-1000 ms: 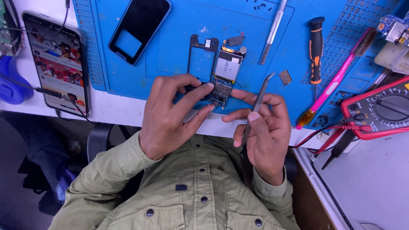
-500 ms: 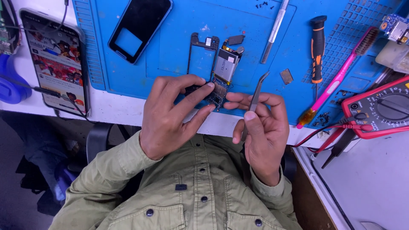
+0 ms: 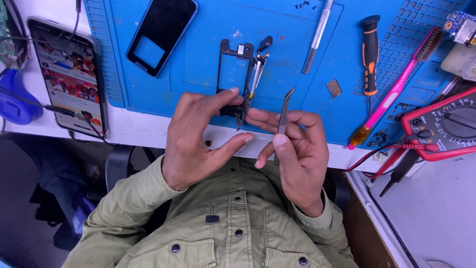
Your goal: Technician disassembling a mobile phone and using a soldering iron to repair internal components.
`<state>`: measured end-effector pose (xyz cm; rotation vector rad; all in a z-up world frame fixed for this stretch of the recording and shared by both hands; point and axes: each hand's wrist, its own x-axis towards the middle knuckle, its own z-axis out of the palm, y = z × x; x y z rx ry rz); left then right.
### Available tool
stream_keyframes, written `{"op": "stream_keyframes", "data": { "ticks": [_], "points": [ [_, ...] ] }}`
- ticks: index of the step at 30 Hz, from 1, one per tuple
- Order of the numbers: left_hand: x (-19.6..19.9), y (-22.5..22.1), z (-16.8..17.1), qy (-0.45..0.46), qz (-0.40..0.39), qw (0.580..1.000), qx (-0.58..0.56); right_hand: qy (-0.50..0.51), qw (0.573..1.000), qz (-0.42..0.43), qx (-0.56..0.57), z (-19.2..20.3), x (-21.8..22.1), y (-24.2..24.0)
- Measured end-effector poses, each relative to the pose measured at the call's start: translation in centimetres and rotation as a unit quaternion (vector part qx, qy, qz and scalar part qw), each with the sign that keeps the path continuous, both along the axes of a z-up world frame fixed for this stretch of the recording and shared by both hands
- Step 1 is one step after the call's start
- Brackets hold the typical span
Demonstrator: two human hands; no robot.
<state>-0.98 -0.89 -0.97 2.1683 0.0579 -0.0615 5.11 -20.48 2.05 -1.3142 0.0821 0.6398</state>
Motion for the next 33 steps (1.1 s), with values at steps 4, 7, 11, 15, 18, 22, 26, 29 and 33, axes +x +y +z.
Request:
{"op": "stream_keyframes", "data": {
  "ticks": [4, 7, 11, 15, 18, 22, 26, 29, 33],
  "points": [
    [-0.4, 0.1, 0.0, 0.02, 0.012, 0.999, -0.028, 0.004, 1.0, 0.017, 0.024, -0.4, -0.1, 0.1],
    [-0.1, 0.2, 0.2, 0.046, 0.041, 0.997, -0.042, 0.011, 0.998, 0.021, 0.064, -0.8, -0.2, 0.1],
    [0.4, 0.4, 0.3, 0.068, 0.057, 0.992, -0.091, 0.018, 0.997, 0.029, 0.066, -0.9, -0.1, -0.3],
    [1.4, 0.5, 0.6, 0.093, 0.084, 0.986, -0.112, 0.008, 0.999, 0.027, 0.042, -1.0, 0.1, -0.9],
    [2.3, 0.7, 0.9, 0.119, 0.096, 0.981, -0.122, 0.01, 0.999, 0.012, 0.034, -1.2, 0.1, -1.3],
    [2.8, 0.8, 0.6, 0.136, 0.107, 0.975, -0.138, 0.01, 1.0, 0.011, 0.028, -1.3, 0.2, -1.8],
    [3.5, 1.0, 1.0, 0.149, 0.118, 0.966, -0.178, 0.015, 1.0, 0.001, 0.026, -1.4, 0.3, -2.1],
    [3.8, 1.4, 1.2, 0.168, 0.123, 0.954, -0.217, 0.018, 0.999, -0.002, 0.028, -1.6, 0.3, -2.3],
    [3.3, 2.3, 1.1, 0.184, 0.113, 0.938, -0.27, 0.02, 0.999, 0.0, 0.031, -1.5, 0.2, -2.3]
  ]
}}
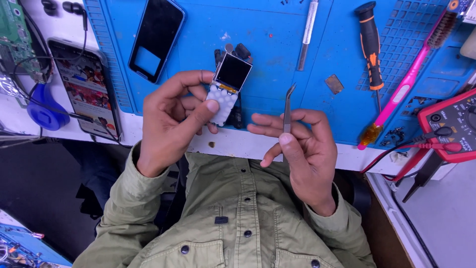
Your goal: Technician disassembling a mobile phone and using a soldering iron to repair internal components.
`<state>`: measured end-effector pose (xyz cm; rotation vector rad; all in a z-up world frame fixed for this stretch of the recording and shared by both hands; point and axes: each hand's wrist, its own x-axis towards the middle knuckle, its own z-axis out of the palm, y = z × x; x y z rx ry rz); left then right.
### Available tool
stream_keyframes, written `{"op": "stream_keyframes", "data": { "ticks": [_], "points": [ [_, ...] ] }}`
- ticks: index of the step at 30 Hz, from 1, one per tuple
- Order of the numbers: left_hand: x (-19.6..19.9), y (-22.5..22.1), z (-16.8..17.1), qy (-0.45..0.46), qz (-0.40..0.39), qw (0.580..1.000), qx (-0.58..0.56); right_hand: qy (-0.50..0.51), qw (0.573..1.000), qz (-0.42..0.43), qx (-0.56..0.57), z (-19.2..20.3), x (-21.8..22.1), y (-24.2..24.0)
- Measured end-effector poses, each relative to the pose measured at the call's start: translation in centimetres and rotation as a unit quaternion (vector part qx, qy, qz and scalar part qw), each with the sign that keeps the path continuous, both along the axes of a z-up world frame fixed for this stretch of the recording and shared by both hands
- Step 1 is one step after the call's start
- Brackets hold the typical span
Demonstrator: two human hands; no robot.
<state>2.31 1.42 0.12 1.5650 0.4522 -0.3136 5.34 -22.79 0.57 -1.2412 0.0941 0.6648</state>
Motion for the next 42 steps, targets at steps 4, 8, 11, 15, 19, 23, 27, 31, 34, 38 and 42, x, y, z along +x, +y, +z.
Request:
{"op": "stream_keyframes", "data": {
  "ticks": [4, 8, 11, 15, 19, 23, 27, 31, 34, 38, 42],
  "points": [
    [-0.6, 0.5, 0.0, 0.023, 0.021, 0.999, -0.023, 0.006, 1.0, -0.005, -0.002, -0.2, -0.6, 0.8],
    [-2.0, 1.0, -0.9, -0.002, 0.026, 0.995, -0.099, 0.017, 0.999, 0.001, 0.038, -0.1, -1.3, 1.9],
    [-2.5, 0.9, -0.9, 0.006, 0.044, 0.982, -0.184, 0.017, 0.999, -0.01, 0.039, -0.3, -1.6, 2.8],
    [-3.5, 0.5, -1.2, 0.027, 0.061, 0.947, -0.314, 0.064, 0.997, -0.041, 0.027, -0.1, -1.7, 3.7],
    [-3.9, 0.0, -0.8, 0.045, 0.069, 0.925, -0.37, 0.036, 0.998, -0.033, 0.033, -0.2, -1.7, 3.3],
    [-4.9, 0.0, -1.5, 0.063, 0.056, 0.897, -0.434, 0.016, 0.998, -0.054, 0.035, -0.3, -1.8, 2.7],
    [-6.1, -0.5, -2.6, 0.077, 0.083, 0.867, -0.485, -0.023, 0.998, -0.056, 0.015, 0.2, -1.6, 2.1],
    [-6.6, -1.1, -3.0, 0.094, 0.071, 0.859, -0.498, -0.032, 0.998, -0.043, 0.021, 0.6, -1.9, 1.5],
    [-7.8, -1.1, -4.2, 0.083, 0.067, 0.857, -0.504, -0.007, 0.999, -0.035, 0.022, 0.8, -2.2, 1.1],
    [-6.8, -1.8, -3.2, 0.095, 0.05, 0.856, -0.505, 0.008, 0.999, -0.011, 0.031, 1.4, -2.2, 0.9],
    [-6.6, -2.4, -3.4, 0.151, 0.034, 0.851, -0.501, 0.017, 0.999, -0.019, 0.047, 1.7, -2.6, 0.9]
  ]
}}
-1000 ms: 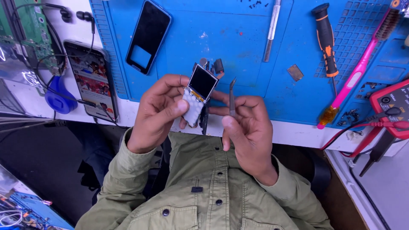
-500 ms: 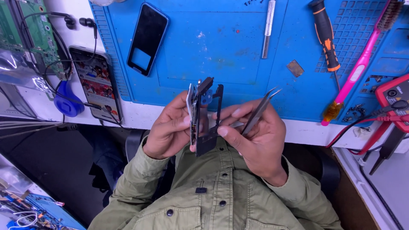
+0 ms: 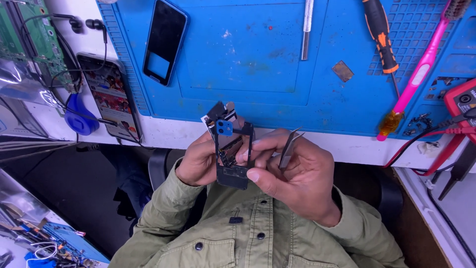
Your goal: Technician disassembling a mobile phone and using a soldering iron to repair internal components.
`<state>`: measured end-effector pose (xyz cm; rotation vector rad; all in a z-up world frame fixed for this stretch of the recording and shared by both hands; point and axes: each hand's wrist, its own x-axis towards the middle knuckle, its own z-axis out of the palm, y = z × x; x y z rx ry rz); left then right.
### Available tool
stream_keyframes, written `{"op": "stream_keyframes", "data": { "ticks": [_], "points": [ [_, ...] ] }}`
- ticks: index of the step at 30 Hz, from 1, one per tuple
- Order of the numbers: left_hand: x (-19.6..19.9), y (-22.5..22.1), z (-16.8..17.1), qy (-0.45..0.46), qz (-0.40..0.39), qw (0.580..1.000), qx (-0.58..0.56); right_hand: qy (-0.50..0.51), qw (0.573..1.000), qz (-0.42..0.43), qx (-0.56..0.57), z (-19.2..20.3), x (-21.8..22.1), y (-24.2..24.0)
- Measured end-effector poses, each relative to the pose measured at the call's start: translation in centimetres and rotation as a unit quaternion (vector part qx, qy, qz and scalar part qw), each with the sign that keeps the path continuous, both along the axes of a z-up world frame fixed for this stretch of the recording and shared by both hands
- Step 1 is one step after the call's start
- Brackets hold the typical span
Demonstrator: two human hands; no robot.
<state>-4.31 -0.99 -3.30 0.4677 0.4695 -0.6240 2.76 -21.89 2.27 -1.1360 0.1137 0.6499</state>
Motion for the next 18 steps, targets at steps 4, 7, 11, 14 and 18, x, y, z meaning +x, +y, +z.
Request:
{"op": "stream_keyframes", "data": {
  "ticks": [4, 7, 11, 14, 18],
  "points": [
    [0.1, -0.8, 0.2, 0.01, 0.003, 1.0, -0.014, -0.01, 1.0, 0.015, -0.003, 0.6, 0.2, -0.3],
    [-0.1, -1.1, 0.0, -0.007, 0.014, 1.0, -0.009, -0.007, 1.0, 0.017, 0.011, 0.8, 0.2, -0.4],
    [0.0, -1.3, 0.2, -0.003, 0.02, 1.0, -0.005, -0.005, 1.0, 0.02, 0.009, 0.9, 0.3, -0.4],
    [0.1, -1.5, 0.4, -0.009, 0.03, 0.999, -0.005, -0.003, 1.0, 0.011, 0.009, 0.6, 0.2, -0.3],
    [-0.4, -1.3, 0.2, -0.01, 0.037, 0.999, 0.032, 0.003, 1.0, 0.003, 0.018, 0.3, 0.6, -0.1]
  ]
}}
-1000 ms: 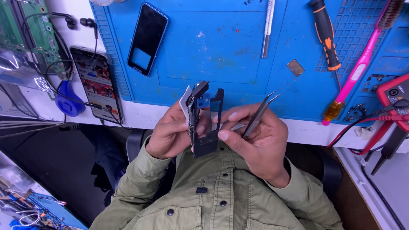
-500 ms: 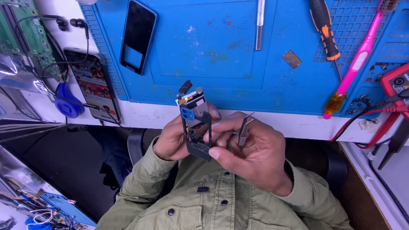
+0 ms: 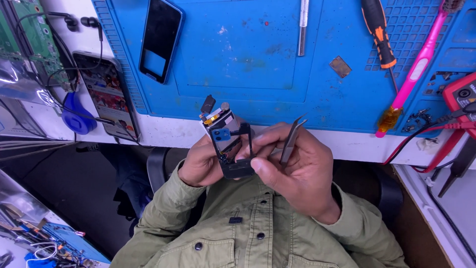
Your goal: Technician disassembling a mobile phone and using a soldering iron to repair internal components.
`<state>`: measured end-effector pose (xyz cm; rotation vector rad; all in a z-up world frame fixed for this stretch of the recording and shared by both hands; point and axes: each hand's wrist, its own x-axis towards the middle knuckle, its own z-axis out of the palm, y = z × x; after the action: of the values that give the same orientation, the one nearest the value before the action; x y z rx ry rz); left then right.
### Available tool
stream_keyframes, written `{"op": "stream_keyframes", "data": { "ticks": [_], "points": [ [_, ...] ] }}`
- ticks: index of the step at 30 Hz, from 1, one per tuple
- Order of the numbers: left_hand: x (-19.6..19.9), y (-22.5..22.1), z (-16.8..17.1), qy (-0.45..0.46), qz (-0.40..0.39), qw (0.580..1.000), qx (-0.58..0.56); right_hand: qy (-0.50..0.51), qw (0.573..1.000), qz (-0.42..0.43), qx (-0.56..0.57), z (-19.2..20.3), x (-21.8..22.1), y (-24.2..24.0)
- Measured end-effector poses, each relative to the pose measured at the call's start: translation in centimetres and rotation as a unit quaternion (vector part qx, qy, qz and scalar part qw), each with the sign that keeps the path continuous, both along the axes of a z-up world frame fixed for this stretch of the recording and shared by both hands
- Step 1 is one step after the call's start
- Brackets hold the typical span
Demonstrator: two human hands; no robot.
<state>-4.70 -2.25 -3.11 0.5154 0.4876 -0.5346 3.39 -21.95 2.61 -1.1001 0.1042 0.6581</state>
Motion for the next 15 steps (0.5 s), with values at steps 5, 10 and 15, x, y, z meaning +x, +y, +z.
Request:
{"op": "stream_keyframes", "data": {
  "ticks": [5, 10, 15],
  "points": [
    [-2.4, 0.8, -1.4, -0.035, 0.028, 0.999, 0.022, -0.016, 0.998, 0.011, -0.056, -1.0, -0.5, 0.0],
    [-2.6, 0.9, -1.3, -0.06, 0.02, 0.993, 0.102, -0.04, 0.993, 0.036, -0.108, -1.8, -0.8, -0.1],
    [-2.9, 1.2, -1.3, -0.09, 0.019, 0.987, 0.134, -0.05, 0.991, 0.034, -0.121, -2.3, -0.9, 0.5]
  ]
}}
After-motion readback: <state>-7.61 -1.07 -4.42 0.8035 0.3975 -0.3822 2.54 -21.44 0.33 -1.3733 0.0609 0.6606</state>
